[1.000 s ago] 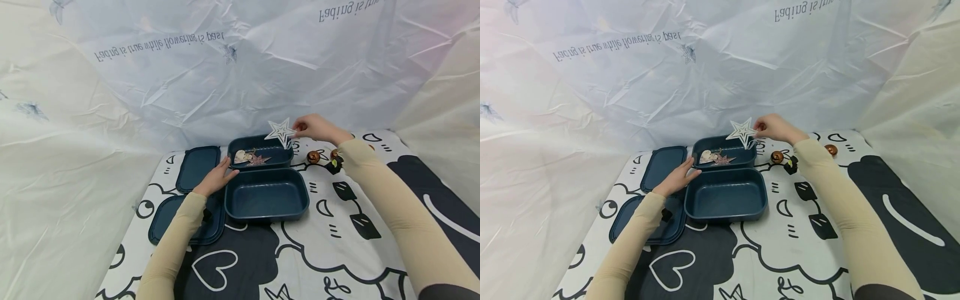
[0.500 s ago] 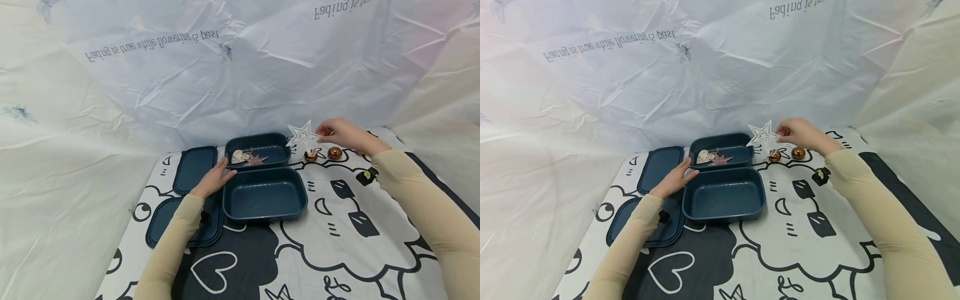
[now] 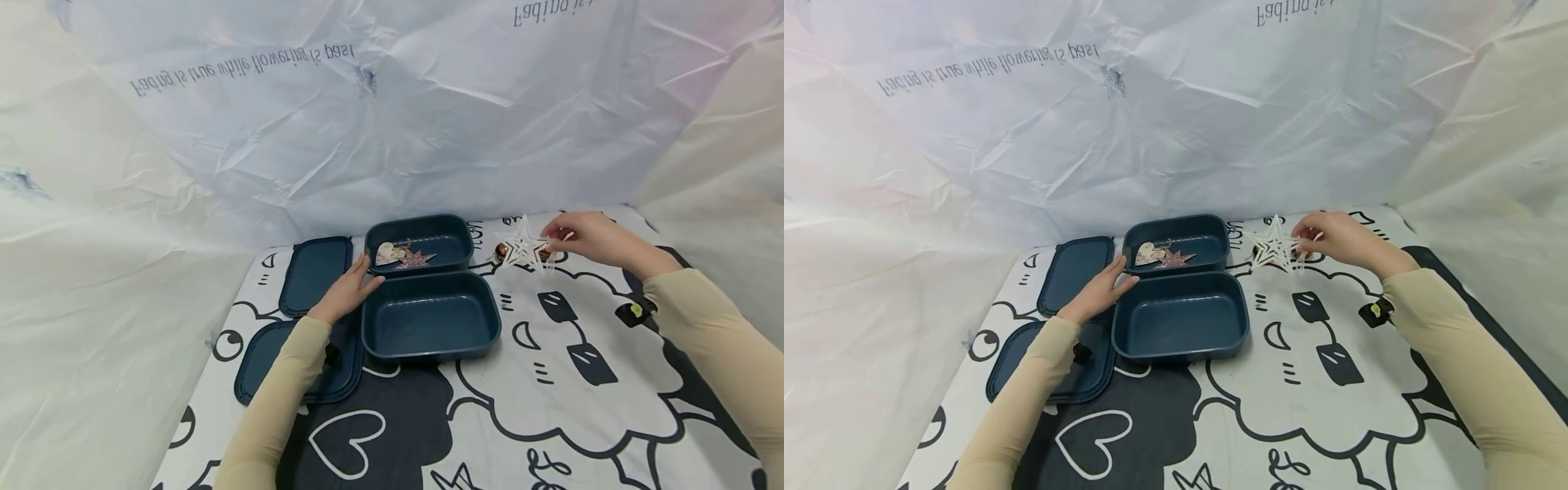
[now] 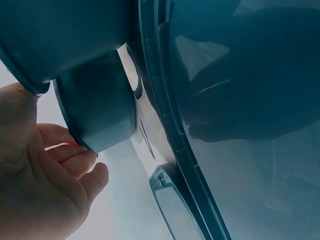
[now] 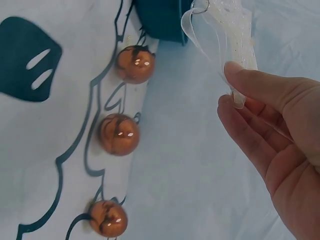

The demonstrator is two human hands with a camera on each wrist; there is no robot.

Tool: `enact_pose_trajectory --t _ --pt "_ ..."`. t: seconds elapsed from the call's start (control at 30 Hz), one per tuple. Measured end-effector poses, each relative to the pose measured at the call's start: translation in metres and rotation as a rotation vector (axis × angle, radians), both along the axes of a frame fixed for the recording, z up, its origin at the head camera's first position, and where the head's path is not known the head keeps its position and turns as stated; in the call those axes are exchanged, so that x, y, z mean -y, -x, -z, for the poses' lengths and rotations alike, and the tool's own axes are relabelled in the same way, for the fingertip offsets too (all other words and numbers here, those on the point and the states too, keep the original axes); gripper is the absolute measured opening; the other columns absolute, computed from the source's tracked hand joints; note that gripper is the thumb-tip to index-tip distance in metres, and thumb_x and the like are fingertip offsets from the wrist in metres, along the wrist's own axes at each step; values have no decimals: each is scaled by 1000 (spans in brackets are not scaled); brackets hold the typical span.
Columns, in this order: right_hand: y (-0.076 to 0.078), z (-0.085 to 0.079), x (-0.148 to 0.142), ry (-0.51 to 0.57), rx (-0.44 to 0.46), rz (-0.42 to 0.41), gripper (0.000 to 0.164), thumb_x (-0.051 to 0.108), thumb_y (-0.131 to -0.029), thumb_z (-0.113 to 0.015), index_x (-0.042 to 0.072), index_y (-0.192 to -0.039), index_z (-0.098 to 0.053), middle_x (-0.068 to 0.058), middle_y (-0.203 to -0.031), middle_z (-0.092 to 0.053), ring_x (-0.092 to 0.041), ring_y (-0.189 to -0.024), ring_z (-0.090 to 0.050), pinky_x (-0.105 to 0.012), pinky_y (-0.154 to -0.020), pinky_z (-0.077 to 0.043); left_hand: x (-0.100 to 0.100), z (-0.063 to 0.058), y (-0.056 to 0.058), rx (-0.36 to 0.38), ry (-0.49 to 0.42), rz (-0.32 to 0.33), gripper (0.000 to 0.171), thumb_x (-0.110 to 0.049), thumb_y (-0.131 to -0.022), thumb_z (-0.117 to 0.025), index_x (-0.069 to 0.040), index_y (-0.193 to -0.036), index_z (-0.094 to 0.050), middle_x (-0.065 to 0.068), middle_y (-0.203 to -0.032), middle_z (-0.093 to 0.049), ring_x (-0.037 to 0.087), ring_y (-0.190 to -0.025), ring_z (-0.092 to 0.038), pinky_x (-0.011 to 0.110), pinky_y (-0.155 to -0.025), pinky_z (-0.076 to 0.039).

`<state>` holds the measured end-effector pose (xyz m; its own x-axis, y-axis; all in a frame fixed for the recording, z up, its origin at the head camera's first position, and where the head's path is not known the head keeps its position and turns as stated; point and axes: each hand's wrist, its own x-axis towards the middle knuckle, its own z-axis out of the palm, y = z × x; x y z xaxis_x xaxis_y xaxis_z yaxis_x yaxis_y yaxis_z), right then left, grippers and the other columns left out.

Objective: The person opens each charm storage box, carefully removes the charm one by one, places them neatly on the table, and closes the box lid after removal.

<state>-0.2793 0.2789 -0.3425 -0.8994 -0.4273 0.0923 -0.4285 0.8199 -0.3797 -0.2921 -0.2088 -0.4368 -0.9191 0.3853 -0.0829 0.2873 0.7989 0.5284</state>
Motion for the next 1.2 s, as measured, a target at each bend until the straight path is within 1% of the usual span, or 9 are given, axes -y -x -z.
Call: enact_pose_trajectory --t 0.17,0.27,0.43,0.6,0.73,0.9,1.07,1.2 --pt "-4 6 -4 -23 31 -22 22 12 -96 -71 5 -116 -71 -4 -103 -72 -18 -85 -67 -39 -70 -55 3 -3 2 6 2 -3 82 -57 -105 -43 -9 -163 -11 13 -169 -2 32 -153 -15 54 -119 -22" --pt "-7 11 -6 -47 19 -44 21 13 -95 -73 6 -114 -72 -4 -104 -70 -17 -84 -65 -37 -68 -54 2 -3 3 4 1 -1 82 -57 -105 -43 -8 -163 -11 13 -169 -2 32 -153 -15 54 -119 -22" --pt "-10 24 -9 -72 15 -80 20 15 -93 -75 9 -112 -73 0 -102 -70 -14 -84 -65 -35 -69 -54 2 -1 3 10 -1 -6 84 -59 -104 -42 -8 -163 -11 11 -169 -1 31 -153 -15 54 -120 -22" --pt "-12 39 -9 -67 57 -106 20 13 -92 -76 9 -112 -73 1 -102 -70 -11 -84 -64 -35 -69 -54 1 2 3 17 -10 -15 84 -60 -104 -42 -9 -163 -12 10 -169 -1 31 -153 -14 53 -120 -21" --pt "-14 49 -7 -62 72 -138 20 10 -91 -77 9 -111 -73 1 -102 -70 -13 -87 -65 -35 -72 -55 1 3 3 15 -17 -14 83 -60 -103 -42 -11 -163 -11 10 -169 -1 30 -153 -14 53 -120 -22" --pt "-14 59 -2 -67 63 -190 21 9 -89 -78 9 -110 -74 1 -103 -70 -17 -89 -67 -33 -71 -56 1 1 1 42 -28 -9 82 -59 -104 -42 -14 -163 -6 6 -169 4 29 -154 -10 52 -121 -19" --pt "-12 65 2 -67 75 -224 20 8 -89 -78 9 -108 -75 1 -104 -72 -17 -88 -68 -33 -72 -56 0 -1 -1 42 -28 -14 83 -58 -104 -42 -11 -163 -8 7 -169 3 29 -154 -10 52 -121 -20" --pt "-10 69 3 -51 112 -240 19 8 -89 -77 8 -108 -75 1 -104 -72 -16 -89 -67 -34 -75 -56 -1 -1 -2 26 -28 -9 83 -56 -105 -43 -7 -163 -9 13 -169 1 32 -154 -11 54 -120 -20"
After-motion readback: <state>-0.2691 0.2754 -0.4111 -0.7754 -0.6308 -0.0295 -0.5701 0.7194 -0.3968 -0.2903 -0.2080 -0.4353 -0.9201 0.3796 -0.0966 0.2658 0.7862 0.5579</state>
